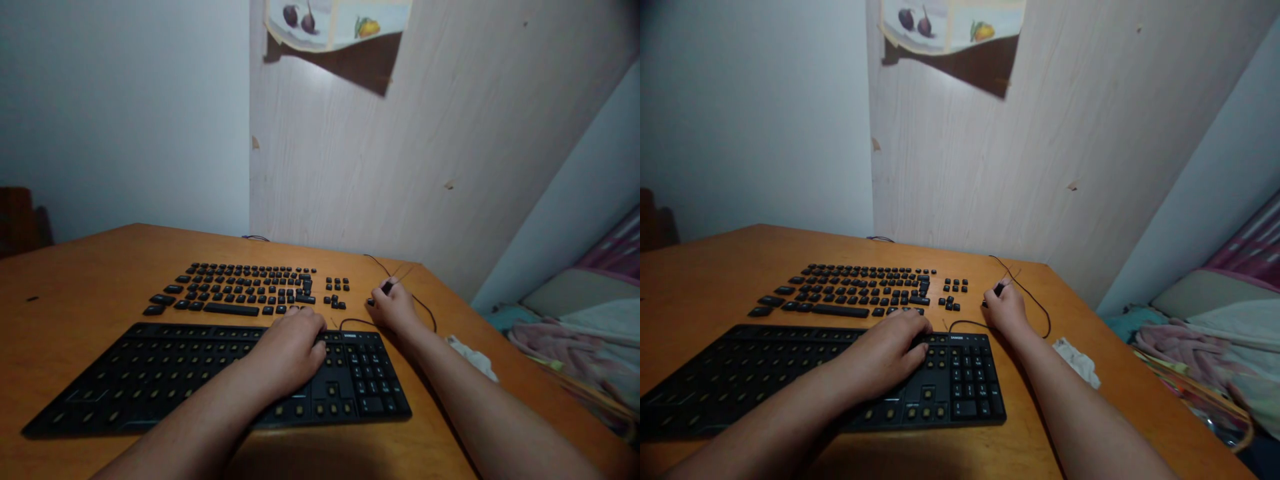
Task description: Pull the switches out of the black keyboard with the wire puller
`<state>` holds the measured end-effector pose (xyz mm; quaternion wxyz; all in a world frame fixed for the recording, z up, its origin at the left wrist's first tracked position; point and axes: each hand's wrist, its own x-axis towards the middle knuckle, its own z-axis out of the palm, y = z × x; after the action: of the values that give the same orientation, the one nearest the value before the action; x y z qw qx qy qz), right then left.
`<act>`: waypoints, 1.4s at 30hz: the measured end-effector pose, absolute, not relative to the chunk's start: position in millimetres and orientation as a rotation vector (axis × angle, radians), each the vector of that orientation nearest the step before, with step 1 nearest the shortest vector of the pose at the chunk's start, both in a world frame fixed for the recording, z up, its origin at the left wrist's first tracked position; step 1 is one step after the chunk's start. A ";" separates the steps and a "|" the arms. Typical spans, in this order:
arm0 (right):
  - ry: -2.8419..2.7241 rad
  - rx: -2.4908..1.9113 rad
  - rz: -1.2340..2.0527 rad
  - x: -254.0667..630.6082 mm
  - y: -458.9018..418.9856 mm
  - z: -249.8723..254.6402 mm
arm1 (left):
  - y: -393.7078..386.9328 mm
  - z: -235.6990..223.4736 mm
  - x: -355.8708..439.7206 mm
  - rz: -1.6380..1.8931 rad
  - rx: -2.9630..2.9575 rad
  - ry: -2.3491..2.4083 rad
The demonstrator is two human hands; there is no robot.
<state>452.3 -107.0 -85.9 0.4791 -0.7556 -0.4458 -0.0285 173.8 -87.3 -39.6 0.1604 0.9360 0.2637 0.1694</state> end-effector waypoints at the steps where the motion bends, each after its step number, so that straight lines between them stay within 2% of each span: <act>1: -1.094 -1.855 -0.069 452.1 -105.6 -88.7 | -87.4 -40.0 173.9 0.487 2.673 0.756; 11: -1.129 -1.876 0.005 459.5 -104.0 -96.0 | -88.9 -38.0 174.0 0.464 2.665 0.757; 22: -1.075 -1.700 0.210 450.6 -107.9 -93.8 | -87.9 -39.0 173.4 0.478 2.673 0.741; 32: -0.943 -1.549 0.361 430.8 -121.8 -70.7 | -85.2 -44.7 174.0 0.542 2.633 0.719; 37: -0.948 -1.336 0.689 397.2 -139.8 -49.6 | -83.9 -45.9 181.0 0.733 2.353 0.720; 42: -1.136 -1.238 0.905 359.7 -161.5 -34.3 | -83.4 -40.0 187.9 0.735 1.833 0.647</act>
<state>359.7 -161.5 -34.3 0.5782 -0.5292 -0.4857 0.3869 187.9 -83.4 -40.0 0.5070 0.7603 0.2683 0.3048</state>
